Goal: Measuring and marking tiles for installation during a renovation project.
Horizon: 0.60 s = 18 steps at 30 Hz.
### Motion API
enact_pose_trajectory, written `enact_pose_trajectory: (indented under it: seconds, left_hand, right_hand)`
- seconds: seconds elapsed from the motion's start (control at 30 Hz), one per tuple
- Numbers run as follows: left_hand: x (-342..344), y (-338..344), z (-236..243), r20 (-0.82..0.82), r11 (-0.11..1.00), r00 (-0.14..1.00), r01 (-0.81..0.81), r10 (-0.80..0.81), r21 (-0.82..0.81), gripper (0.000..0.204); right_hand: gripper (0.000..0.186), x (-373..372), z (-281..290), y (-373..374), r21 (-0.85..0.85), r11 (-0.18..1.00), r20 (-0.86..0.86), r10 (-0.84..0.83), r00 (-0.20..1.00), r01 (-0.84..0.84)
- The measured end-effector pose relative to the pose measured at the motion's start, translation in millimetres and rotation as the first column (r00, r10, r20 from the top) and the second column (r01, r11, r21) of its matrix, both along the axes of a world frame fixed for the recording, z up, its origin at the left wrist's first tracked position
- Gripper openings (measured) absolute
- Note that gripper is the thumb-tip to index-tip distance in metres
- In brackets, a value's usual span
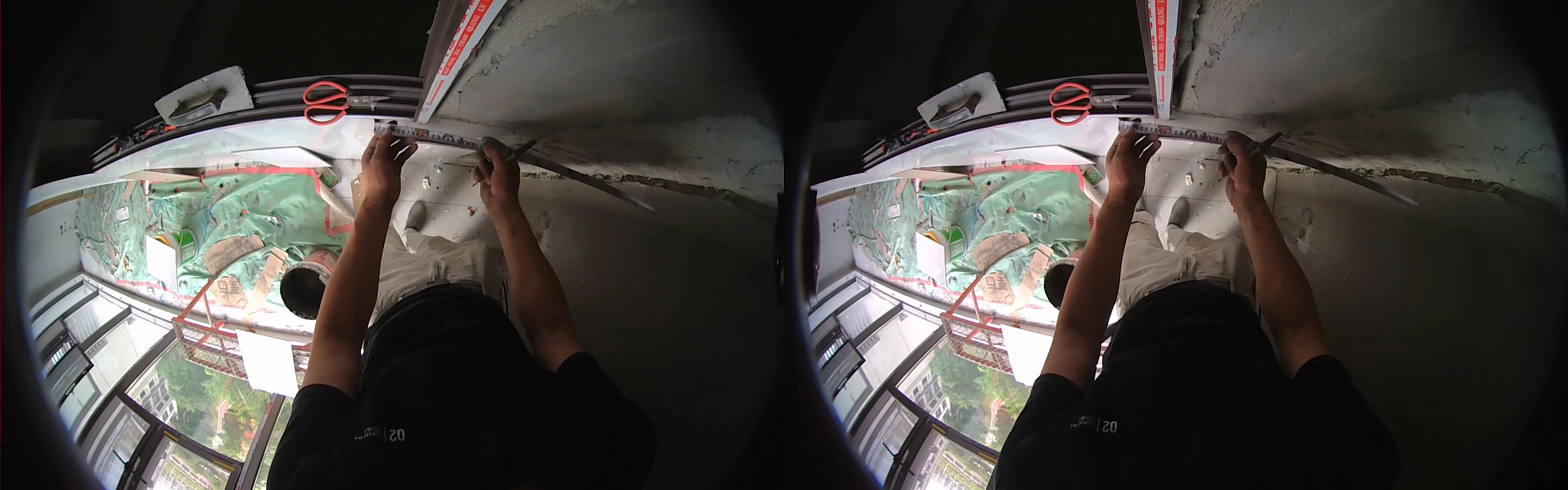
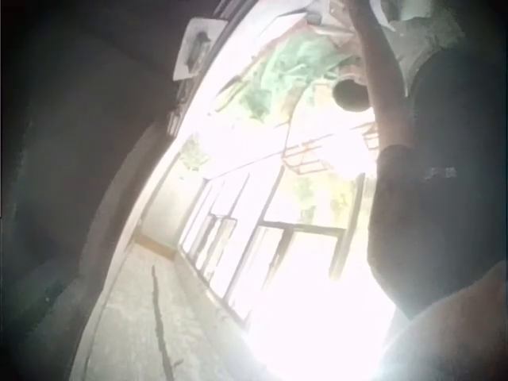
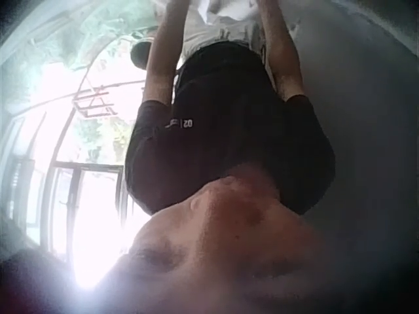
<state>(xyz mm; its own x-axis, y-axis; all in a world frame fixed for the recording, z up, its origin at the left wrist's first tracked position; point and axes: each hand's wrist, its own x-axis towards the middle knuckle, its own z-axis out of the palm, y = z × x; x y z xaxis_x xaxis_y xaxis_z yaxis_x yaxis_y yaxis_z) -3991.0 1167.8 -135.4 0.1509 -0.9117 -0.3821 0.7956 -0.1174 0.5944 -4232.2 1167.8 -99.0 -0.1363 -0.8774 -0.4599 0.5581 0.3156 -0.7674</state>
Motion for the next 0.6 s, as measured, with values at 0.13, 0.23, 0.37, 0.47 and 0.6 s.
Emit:
enact_pose_trajectory:
  seconds: [0.13,0.23,0.37,0.47,0.6]
  left_hand:
    - [7.7,-2.3,-9.0,0.021,1.0,1.0,0.002,-0.003,0.025,0.019]
    - [12.2,-7.2,-30.0,-0.03,0.999,0.999,-0.036,0.036,0.001,0.02]
    - [58.5,18.5,-66.4,0.072,0.943,0.997,-0.021,-0.003,0.332,0.028]
    - [75.4,55.2,-79.3,0.417,0.734,0.659,0.316,-0.626,0.602,0.044]
    - [45.0,106.6,-85.7,0.685,0.852,0.517,0.404,-0.512,0.332,0.04]
  right_hand:
    - [0.011,-0.1,3.9,-1.4,-0.011,0.999,-0.052,0.032,0.998,-0.033]
    - [0.017,-4.9,3.2,1.7,-0.111,0.993,-0.064,0.024,0.998,-0.031]
    - [0.026,9.8,19.0,20.4,-0.009,0.993,-0.053,-0.119,0.992,0.119]
    - [0.037,-30.6,22.1,50.1,-0.112,0.986,-0.677,0.014,0.735,-0.122]
    - [0.024,-79.0,24.6,68.7,-0.116,0.779,-0.972,0.037,0.23,-0.616]
